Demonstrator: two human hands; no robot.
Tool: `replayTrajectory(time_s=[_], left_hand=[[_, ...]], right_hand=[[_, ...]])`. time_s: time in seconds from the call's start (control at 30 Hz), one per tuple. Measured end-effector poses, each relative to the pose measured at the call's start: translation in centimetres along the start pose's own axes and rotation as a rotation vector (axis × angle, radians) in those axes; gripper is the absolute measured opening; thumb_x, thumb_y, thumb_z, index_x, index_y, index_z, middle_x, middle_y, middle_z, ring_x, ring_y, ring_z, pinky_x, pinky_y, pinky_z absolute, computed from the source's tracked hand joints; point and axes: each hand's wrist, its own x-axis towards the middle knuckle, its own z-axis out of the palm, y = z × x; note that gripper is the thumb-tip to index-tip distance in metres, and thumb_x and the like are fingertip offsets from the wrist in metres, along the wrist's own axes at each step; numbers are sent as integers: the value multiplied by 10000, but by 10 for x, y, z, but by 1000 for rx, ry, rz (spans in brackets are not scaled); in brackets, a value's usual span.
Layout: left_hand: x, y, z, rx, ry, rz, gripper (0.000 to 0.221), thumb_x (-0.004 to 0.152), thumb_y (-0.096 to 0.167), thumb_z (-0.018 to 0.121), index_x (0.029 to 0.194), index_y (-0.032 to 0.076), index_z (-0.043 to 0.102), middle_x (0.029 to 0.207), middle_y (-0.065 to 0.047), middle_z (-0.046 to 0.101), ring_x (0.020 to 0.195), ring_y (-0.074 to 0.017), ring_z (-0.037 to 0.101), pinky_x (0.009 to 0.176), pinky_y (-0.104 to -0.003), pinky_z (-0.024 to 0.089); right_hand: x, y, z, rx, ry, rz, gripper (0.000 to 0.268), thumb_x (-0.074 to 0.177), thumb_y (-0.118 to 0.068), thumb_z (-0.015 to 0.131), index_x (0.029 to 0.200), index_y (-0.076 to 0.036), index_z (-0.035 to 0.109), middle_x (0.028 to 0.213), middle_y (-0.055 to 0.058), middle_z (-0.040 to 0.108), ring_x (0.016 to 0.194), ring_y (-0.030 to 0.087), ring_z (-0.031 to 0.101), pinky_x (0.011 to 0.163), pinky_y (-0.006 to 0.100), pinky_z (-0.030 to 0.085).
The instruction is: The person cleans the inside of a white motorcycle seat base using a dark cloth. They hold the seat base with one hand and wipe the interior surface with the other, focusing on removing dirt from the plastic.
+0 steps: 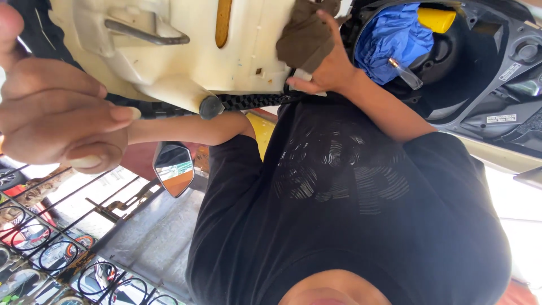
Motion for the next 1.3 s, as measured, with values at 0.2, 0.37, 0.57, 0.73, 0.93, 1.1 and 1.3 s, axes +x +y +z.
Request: replayTrajectory(time_s=[0.2,0.37,0.57,0.73,0.93,1.1,1.3], left_hand=[[35,2,-31,-28,-637,-66,196,771,131,820,945,46,787,722,-53,742,763,-260,693,1227,-415,208],[33,-1,-12,20,-111,13,243,711,144,732,925,31,765,732,-45,670,760,-250,661,953,-615,358],[31,10,-42,-47,-651,-129,192,686,70,811,872,23,802,751,-50,750,758,-232,681,1034,-409,365],[42,2,-35,-39,-548,-72,172,699,165,751,860,103,751,745,0,704,747,-199,661,1020,-570,290],[2,13,-48,-96,-582,-150,282,647,-1,776,926,-22,815,751,-94,765,742,-303,701,952,-403,460],[36,5,-21,-39,-338,-67,299,688,140,758,961,28,709,805,-52,692,766,-266,664,697,-579,442],[26,12,-48,-76,-721,-228,287,698,35,795,944,-101,735,851,-158,734,771,-319,675,783,-401,544]], right_hand=[[-9,28,-3,158,-221,413,610,998,-548,609,1341,-49,676,1434,176,600,1370,456,494,1175,674,239],[-6,5,-12,50,-24,-11,694,976,-522,707,1380,38,638,1496,268,535,1415,494,449,1221,653,223],[14,7,-25,211,-257,625,634,996,-585,573,1356,-66,621,1407,181,607,1361,473,478,1190,675,244],[-10,-16,-13,52,-116,52,724,1059,-569,634,1491,10,593,1520,287,553,1478,510,390,1245,666,134],[23,-2,-37,222,-195,508,662,1060,-594,482,1461,-80,596,1488,174,582,1419,451,454,1227,671,132],[-2,-23,-19,51,-100,103,727,1109,-610,508,1529,-24,597,1567,263,508,1507,481,316,1249,646,23],[2,-10,-16,89,-122,304,678,1118,-601,470,1485,-45,596,1545,208,552,1501,445,365,1220,690,-11]])
